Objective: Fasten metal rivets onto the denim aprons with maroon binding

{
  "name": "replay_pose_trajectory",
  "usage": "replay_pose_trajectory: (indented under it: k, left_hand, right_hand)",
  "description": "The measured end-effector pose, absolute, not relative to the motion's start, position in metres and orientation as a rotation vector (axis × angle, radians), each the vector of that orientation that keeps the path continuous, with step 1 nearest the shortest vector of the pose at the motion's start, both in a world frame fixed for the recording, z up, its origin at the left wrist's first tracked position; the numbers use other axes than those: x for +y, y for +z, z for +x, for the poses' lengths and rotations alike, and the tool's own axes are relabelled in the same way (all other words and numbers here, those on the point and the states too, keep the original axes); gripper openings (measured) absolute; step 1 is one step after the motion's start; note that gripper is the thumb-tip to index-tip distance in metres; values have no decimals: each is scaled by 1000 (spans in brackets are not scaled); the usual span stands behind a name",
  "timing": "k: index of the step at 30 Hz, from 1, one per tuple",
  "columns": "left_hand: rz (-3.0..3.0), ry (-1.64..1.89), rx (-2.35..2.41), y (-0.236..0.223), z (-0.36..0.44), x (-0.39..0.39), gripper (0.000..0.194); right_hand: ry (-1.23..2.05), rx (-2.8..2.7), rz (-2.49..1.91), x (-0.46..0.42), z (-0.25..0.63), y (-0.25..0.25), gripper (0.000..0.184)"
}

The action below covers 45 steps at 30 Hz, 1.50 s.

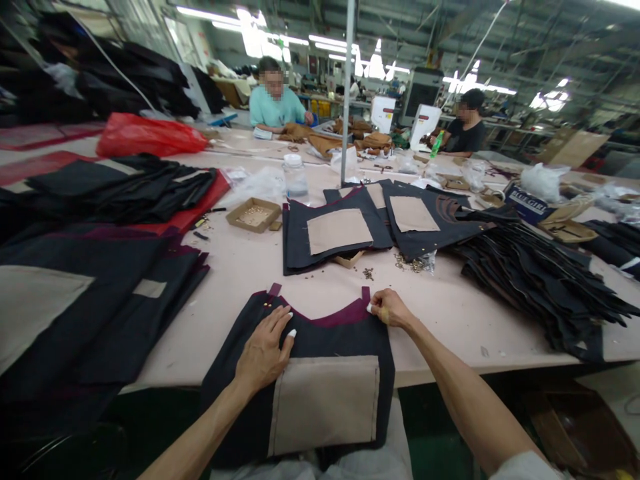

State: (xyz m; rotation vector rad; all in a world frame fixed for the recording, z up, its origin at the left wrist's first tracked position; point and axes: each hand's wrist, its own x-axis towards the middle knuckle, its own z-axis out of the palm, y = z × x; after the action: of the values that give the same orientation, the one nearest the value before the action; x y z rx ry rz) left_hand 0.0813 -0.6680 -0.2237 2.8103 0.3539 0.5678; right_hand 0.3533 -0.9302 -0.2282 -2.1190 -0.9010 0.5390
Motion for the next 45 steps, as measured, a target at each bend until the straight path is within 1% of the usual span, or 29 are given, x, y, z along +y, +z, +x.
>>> replay_pose_trajectory:
  k: [7, 13, 16, 20, 26, 28, 31, 32, 34, 37, 39, 42, 45]
  left_hand:
    - [2819, 578, 324, -224, 85, -664, 45]
    - [2805, 580, 338, -222, 82, -668, 45]
    - [2808, 558, 349, -220, 80, -671, 44]
    - [2808, 540, 358, -219, 80, -672, 46]
    - [2800, 521, 360, -219, 82, -672, 47]
    - [2807, 520, 358, -218, 80, -671, 47]
    - [2806, 533, 370, -218, 78, -670, 47]
    - [2807, 535, 374, -219, 77, -669, 46]
    - [2810, 533, 377, -219, 76, -669, 46]
    - [2807, 536, 382, -219, 74, -671, 47]
    - [2800, 544, 394, -218, 73, -672, 47]
    - [2787, 549, 396, -218, 71, -672, 48]
    - [2778, 555, 385, -218, 71, -673, 48]
  right_hand:
    - [874, -583, -2131, -911, 382, -217, 9]
    - [1060, -586, -2058, -911, 391, -216, 9]
    - [1152, -608, -1981, -916, 393, -218, 13]
    - [1165, -601, -2068, -913, 395, -223, 23]
    - [1160, -658, -2309, -897, 401, -226, 16]
    - [1157, -695, -2291, -898, 403, -224, 15]
    - [1217, -755, -2109, -906, 406, -223, 17]
    - [1189, -760, -2042, -909, 408, -224, 18]
    - [969, -744, -2011, -911, 414, -227, 22]
    - [457, -761, -2246, -904, 422, -234, 25]
    - [262, -793, -2402, -896, 426, -237, 22]
    - [197, -826, -2492, -888, 427, -237, 16]
    - [181, -886, -2537, -888, 424, -232, 15]
